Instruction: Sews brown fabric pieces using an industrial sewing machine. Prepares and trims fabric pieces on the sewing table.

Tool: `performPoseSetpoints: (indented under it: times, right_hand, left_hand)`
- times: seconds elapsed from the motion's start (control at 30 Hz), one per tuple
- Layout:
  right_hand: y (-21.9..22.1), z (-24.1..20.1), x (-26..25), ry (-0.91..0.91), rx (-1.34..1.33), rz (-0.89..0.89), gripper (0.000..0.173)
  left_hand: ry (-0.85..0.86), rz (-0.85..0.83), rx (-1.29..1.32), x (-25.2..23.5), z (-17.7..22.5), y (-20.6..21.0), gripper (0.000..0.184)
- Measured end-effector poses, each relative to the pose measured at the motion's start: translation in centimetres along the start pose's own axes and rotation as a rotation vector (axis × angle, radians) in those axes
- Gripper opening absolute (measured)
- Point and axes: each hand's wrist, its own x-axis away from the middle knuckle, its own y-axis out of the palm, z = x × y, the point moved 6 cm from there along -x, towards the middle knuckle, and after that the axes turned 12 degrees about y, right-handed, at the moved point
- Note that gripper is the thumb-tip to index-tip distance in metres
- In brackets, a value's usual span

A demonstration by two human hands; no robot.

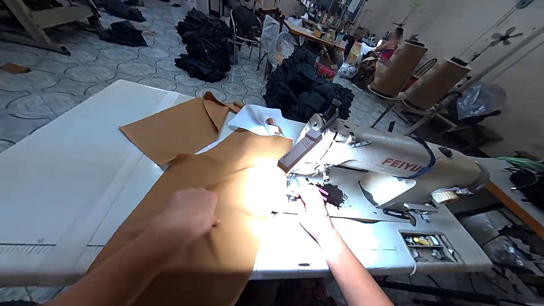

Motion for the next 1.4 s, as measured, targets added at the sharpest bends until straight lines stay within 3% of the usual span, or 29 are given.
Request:
performPoseSetpoints:
  times: [0.07,0.17,0.23,0.27,0.37,0.43,0.5,0.6,0.73,0.8,0.9,0.97,1.03,1.07,1.17,1.27,1.33,1.4]
  right_hand:
    - [0.1,-0.1,-0.1,0.018,0.007,-0.031,0.028]
    - [0.3,0.2,0.0,-0.015,-0.019,0.005,0.028]
    - [0.4,0.4,0.0,0.008,-0.026,0.002,0.029]
    - [0.4,0.4,-0.1,0.044,-0.014,-0.015,0.031]
    - [0.5,0.2,-0.5,0.122,0.037,-0.014,0.030]
    - [0.5,0.4,-0.4,0.032,-0.027,0.181,0.024]
    - [-0.4,0.4,-0.2,-0.036,-0.098,0.321,0.021]
    - [-1.4,0.7,-0.3,-0.039,-0.175,0.431,0.018]
    - [-2.4,0.6,-0.3,0.005,-0.241,0.517,0.015]
    - [-3.0,0.2,-0.1,0.006,-0.261,0.520,0.017]
    - [-4.0,0.1,0.5,0.031,-0.302,0.575,0.017]
    - [-4.9,0.7,1.3,0.038,-0.353,0.660,0.015]
    - [-6.0,1.5,2.5,0.036,-0.380,0.778,0.017]
    - [-6.5,1.8,3.4,0.039,-0.391,0.819,0.018]
    - [-7.6,1.7,8.4,-0.022,-0.339,0.846,0.021]
    - [-7.3,2.3,16.1,-0.072,-0.124,0.807,0.020]
    - [-6.1,4.2,21.5,0.051,-0.039,0.706,0.018]
    - [-4.5,7.2,26.7,0.376,-0.017,0.478,0.028]
  left_hand:
    - [-0.072,0.034,-0.003,-2.3,-2.9,-1.8,0.050]
    - [-0.151,0.111,-0.096,-8.9,-5.7,-4.7,0.031]
    - [-0.175,0.184,-0.167,-14.3,-5.6,-7.1,0.024]
    - [-0.153,0.197,-0.144,-16.0,-4.2,-8.8,0.031]
    - [0.152,0.265,-0.111,-21.2,0.8,-12.9,0.056]
    - [0.496,0.401,0.081,-23.9,3.1,-14.3,0.075]
    - [0.681,0.556,0.202,-26.0,3.4,-14.7,0.078]
    - [0.639,0.616,0.179,-22.1,2.4,-13.5,0.057]
    - [0.718,0.647,0.143,-13.8,0.0,-7.5,0.030]
    - [0.819,0.661,0.199,-8.5,2.1,-4.5,0.023]
    - [0.923,0.476,0.215,-3.8,8.9,-0.9,0.028]
    - [1.142,0.663,0.149,-3.9,13.7,0.2,0.029]
    - [1.243,0.851,0.112,-5.1,17.9,-0.2,0.028]
    - [1.199,0.829,0.085,-6.2,19.5,-0.5,0.032]
    - [0.905,0.522,-0.017,-10.2,22.5,-1.6,0.053]
    - [0.798,0.446,-0.077,-12.3,23.3,-1.2,0.049]
    - [0.791,0.488,-0.084,-12.2,23.2,-0.7,0.041]
    - [0.766,0.504,-0.091,-11.5,22.7,0.1,0.039]
